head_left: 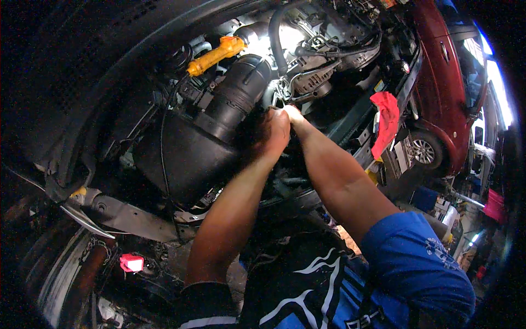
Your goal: The person removes a hose from a car engine compartment using pliers, places it into a tray, and installs a hose into the engine compartment by hand.
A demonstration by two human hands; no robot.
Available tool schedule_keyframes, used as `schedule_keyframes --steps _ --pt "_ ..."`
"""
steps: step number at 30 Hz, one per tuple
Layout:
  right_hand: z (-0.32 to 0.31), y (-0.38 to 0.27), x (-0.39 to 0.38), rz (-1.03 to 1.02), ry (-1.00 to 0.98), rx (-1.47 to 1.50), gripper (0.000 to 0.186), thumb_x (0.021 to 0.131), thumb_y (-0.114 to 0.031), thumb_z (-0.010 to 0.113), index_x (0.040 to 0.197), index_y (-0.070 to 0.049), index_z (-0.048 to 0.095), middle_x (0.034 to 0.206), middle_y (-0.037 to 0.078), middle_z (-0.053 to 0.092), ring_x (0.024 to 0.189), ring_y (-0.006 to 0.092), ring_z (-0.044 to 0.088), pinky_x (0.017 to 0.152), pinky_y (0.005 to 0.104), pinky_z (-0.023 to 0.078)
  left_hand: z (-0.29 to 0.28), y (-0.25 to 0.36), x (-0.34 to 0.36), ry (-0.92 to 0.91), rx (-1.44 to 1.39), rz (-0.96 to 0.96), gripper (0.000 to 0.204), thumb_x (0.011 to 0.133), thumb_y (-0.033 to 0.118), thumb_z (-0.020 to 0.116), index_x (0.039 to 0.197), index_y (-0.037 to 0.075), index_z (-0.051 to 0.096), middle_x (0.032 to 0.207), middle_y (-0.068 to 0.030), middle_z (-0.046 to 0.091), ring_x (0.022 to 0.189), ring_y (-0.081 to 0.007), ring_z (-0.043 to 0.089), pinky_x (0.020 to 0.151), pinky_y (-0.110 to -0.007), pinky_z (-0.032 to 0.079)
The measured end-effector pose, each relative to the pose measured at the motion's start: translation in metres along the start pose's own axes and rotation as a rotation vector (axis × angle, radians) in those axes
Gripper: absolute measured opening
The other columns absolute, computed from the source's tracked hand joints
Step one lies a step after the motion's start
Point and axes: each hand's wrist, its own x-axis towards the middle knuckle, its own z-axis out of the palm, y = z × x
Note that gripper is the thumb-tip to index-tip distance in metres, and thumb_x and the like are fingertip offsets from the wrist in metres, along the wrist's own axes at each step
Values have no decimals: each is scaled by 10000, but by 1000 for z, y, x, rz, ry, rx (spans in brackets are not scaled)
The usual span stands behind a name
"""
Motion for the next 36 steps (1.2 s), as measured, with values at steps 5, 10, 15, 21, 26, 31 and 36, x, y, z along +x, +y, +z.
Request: schedule_keyframes --steps 5,10,15,21,26,31,36 --pt "-3 4 2 -138 -38 -9 451 729 -492 684 901 -78 737 909 140 718 839 306 690 741 406 528 12 -10 -3 -5 90 -8 177 865 107 514 732 20 592 693 -191 572 644 -368 547 560 -448 432" --pt "-20 -15 -26 5 -58 31 425 751 -408 676 958 -39 724 969 143 718 859 268 688 753 388 530 21 -16 -4 -31 106 53 205 893 178 503 804 22 602 784 -206 601 739 -374 586 619 -453 460" --pt "-30 -39 -45 -123 37 799 516 897 -527 542 1058 -58 684 982 99 693 889 223 622 807 354 490 8 2 -5 -77 15 -150 252 932 253 507 890 20 592 843 -238 621 838 -425 609 684 -475 469" --pt "-57 -58 -70 23 -632 1153 657 916 -658 451 1121 -72 666 1082 10 689 936 161 627 866 359 473 -7 19 4 -149 225 1 107 814 37 549 788 -34 624 802 -250 628 659 -383 649 555 -469 522" --pt "-59 -52 -69 12 -684 1111 588 875 -635 543 1085 -100 665 1028 12 695 831 135 635 789 341 488 12 3 4 -162 211 -177 149 825 106 584 808 -9 676 832 -208 669 768 -354 683 619 -448 533" --pt "-35 -36 -43 279 -395 935 518 734 -608 653 1044 -195 623 957 12 642 794 160 585 697 349 480 44 -10 10 -313 516 -119 151 798 84 593 858 -3 700 823 -198 679 762 -342 694 630 -450 551" --pt "-30 -32 -37 4 -361 909 445 771 -549 614 1052 -204 611 979 24 626 824 161 569 698 342 472 42 -2 9 -181 429 -204 95 770 71 632 761 -1 693 755 -168 679 677 -285 669 570 -434 529"
